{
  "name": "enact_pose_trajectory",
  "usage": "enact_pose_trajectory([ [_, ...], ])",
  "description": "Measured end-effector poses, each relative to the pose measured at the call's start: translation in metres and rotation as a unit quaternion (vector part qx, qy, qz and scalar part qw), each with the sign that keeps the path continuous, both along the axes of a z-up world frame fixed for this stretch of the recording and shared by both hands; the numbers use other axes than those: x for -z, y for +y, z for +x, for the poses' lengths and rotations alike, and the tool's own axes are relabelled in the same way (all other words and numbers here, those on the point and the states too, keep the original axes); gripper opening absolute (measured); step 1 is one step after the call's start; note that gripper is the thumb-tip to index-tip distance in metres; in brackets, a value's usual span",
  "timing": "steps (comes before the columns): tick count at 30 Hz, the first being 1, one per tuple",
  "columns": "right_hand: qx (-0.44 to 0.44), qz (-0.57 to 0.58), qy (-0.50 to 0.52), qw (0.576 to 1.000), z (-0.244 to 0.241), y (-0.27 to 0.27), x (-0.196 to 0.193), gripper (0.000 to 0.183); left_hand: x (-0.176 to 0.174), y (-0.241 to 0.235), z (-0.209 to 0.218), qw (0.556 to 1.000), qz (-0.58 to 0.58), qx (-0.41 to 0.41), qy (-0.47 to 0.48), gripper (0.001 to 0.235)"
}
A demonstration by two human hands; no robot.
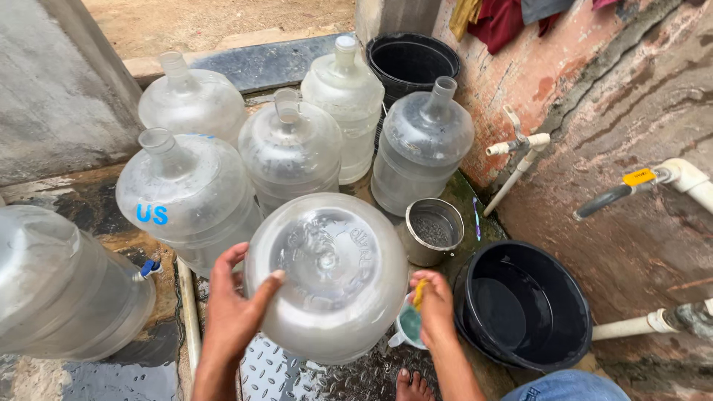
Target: The person scrubs the exterior of a large transparent water dispenser bottle using a yellow sponge and soapy water. They rotate the bottle to clean different sides, then rinse it with water from a small white pitcher.
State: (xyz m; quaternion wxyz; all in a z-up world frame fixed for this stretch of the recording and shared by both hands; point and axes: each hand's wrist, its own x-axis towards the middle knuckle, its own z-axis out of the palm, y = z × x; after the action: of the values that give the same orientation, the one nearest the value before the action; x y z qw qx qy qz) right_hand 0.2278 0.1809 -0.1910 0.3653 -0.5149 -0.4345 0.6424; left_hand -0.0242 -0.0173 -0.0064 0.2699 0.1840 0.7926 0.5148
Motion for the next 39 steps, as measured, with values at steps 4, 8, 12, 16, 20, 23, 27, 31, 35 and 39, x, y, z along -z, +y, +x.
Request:
enact_pose_trajectory([
  [4, -0.082, -0.246, -0.028, 0.965, -0.009, -0.024, 0.079, 0.060, 0.036, -0.045, -0.035, 0.992, 0.074, 0.066, -0.080, 0.089],
  [8, -0.068, -0.351, -0.112, 0.927, -0.023, -0.044, 0.120, 0.077, 0.084, -0.092, -0.080, 0.970, 0.192, 0.149, -0.028, 0.083],
  [12, -0.188, -0.337, -0.008, 0.922, -0.034, -0.068, 0.130, 0.089, 0.124, -0.137, -0.126, 0.967, 0.252, 0.034, -0.034, 0.081],
  [16, -0.255, -0.210, -0.102, 0.938, -0.041, -0.076, 0.102, 0.085, 0.169, -0.156, -0.149, 0.954, 0.254, -0.078, -0.141, 0.080],
  [20, -0.202, -0.128, -0.102, 0.966, -0.047, -0.060, 0.072, 0.078, 0.217, -0.149, -0.140, 0.929, 0.242, -0.118, -0.252, 0.081],
  [23, -0.188, -0.098, -0.112, 0.971, -0.040, -0.046, 0.080, 0.071, 0.242, -0.145, -0.127, 0.923, 0.220, -0.128, -0.288, 0.083],
  [27, -0.082, 0.072, -0.216, 0.970, -0.025, -0.021, 0.123, 0.036, 0.255, -0.142, -0.126, 0.930, 0.202, -0.131, -0.278, 0.086],
  [31, 0.081, 0.037, -0.216, 0.972, 0.023, 0.011, 0.167, 0.018, 0.255, -0.134, -0.124, 0.967, 0.019, -0.166, -0.191, 0.090],
  [35, 0.170, -0.052, -0.007, 0.984, 0.037, 0.067, 0.173, 0.017, 0.239, -0.109, -0.099, 0.950, -0.117, -0.077, 0.277, 0.087],
  [39, 0.144, -0.196, 0.030, 0.970, 0.019, 0.124, 0.167, 0.032, 0.209, -0.061, -0.038, 0.845, -0.097, 0.011, 0.527, 0.060],
])
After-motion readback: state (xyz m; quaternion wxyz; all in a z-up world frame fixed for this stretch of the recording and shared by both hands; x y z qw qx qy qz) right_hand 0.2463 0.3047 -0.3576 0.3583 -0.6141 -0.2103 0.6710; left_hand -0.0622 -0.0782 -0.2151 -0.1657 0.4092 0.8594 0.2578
